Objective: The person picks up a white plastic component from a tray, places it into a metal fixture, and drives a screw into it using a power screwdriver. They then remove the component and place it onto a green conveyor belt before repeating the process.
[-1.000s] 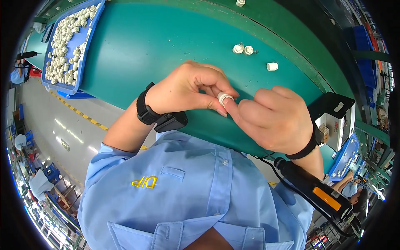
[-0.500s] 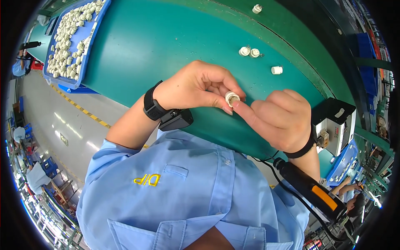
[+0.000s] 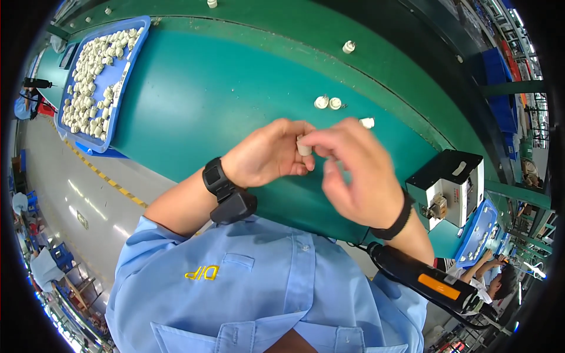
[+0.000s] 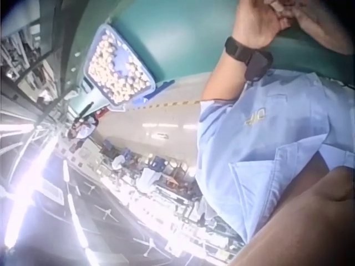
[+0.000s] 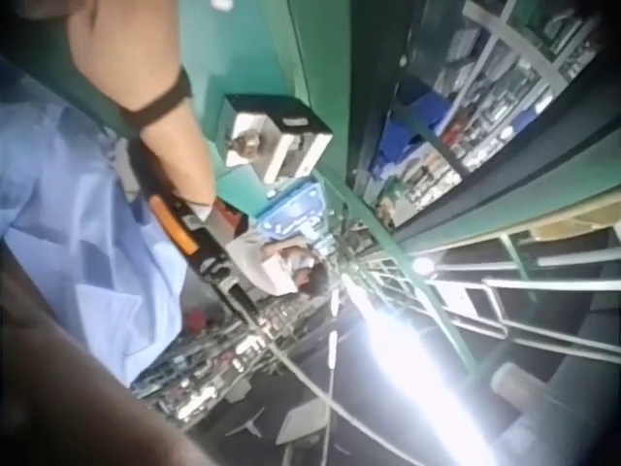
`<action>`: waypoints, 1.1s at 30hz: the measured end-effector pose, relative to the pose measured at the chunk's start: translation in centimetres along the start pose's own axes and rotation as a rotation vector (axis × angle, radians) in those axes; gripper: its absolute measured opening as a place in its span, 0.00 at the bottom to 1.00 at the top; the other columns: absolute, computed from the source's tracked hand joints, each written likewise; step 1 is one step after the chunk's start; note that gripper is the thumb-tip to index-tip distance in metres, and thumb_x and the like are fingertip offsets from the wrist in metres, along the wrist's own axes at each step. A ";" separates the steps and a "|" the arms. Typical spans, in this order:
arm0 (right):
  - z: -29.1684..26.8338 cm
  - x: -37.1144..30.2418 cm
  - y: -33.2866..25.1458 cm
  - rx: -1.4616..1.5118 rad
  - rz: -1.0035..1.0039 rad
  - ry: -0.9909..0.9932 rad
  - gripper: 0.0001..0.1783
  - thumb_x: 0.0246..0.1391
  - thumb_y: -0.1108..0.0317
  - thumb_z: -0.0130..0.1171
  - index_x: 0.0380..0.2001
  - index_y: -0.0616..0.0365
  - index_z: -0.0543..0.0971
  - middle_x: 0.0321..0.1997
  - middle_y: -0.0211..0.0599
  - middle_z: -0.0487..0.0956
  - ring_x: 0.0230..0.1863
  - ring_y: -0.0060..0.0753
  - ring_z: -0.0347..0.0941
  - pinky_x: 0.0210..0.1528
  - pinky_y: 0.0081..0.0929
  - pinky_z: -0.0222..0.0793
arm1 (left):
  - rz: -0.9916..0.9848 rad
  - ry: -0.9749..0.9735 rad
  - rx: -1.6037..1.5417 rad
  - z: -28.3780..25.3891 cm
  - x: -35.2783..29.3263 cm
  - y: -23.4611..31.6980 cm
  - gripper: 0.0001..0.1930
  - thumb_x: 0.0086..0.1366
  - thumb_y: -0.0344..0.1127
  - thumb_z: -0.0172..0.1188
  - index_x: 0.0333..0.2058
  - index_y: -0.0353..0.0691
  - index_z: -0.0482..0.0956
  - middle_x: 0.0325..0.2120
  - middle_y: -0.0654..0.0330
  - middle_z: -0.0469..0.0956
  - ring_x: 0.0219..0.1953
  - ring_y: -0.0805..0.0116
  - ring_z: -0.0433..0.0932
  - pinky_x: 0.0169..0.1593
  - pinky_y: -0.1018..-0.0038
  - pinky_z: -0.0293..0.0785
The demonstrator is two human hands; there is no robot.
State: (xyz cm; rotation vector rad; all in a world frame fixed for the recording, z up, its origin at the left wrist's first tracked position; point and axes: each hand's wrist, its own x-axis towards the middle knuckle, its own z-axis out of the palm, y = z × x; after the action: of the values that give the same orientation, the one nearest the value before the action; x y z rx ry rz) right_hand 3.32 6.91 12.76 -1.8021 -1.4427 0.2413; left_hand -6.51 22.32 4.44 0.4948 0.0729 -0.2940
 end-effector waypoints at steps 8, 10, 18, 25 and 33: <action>-1.6 4.9 4.6 -0.004 0.182 0.000 0.14 0.49 0.69 0.63 0.41 0.59 0.78 0.43 0.42 0.78 0.44 0.39 0.76 0.45 0.30 0.72 | 0.070 0.256 -0.321 -1.0 1.0 0.8 0.16 0.68 0.49 0.55 0.41 0.41 0.74 0.28 0.65 0.73 0.21 0.80 0.66 0.22 0.85 0.60; -3.5 7.5 8.3 -0.326 0.282 0.079 0.16 0.51 0.64 0.62 0.42 0.58 0.78 0.44 0.45 0.78 0.45 0.43 0.76 0.47 0.32 0.72 | 0.196 0.345 -0.075 -1.8 1.7 2.9 0.15 0.69 0.48 0.55 0.40 0.42 0.74 0.24 0.67 0.70 0.19 0.81 0.62 0.20 0.85 0.57; -2.9 8.1 20.0 -0.654 0.438 -0.033 0.16 0.48 0.70 0.62 0.43 0.55 0.79 0.42 0.47 0.77 0.44 0.51 0.75 0.47 0.38 0.72 | 0.618 1.077 1.236 -12.5 3.8 19.8 0.20 0.62 0.41 0.62 0.49 0.37 0.76 0.33 0.58 0.80 0.30 0.68 0.77 0.36 0.72 0.74; -1.2 9.7 16.3 -0.290 0.252 -0.073 0.11 0.48 0.72 0.62 0.37 0.59 0.79 0.31 0.46 0.80 0.33 0.45 0.77 0.36 0.34 0.73 | 0.353 1.238 1.863 -13.7 3.2 24.5 0.18 0.51 0.46 0.68 0.37 0.42 0.83 0.36 0.51 0.81 0.42 0.52 0.79 0.47 0.62 0.75; 1.9 8.8 11.1 -0.332 0.236 -0.298 0.14 0.40 0.73 0.69 0.34 0.61 0.81 0.30 0.40 0.79 0.28 0.33 0.77 0.32 0.26 0.72 | 0.569 0.890 1.736 -8.2 3.3 16.9 0.12 0.51 0.39 0.67 0.31 0.38 0.79 0.30 0.48 0.80 0.37 0.48 0.79 0.43 0.60 0.74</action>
State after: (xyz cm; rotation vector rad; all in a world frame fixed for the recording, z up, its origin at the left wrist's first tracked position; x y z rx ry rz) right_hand 13.24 15.20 6.81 -2.2892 -1.5400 0.4251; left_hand 1.69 39.56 4.47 2.2986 0.5504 0.5605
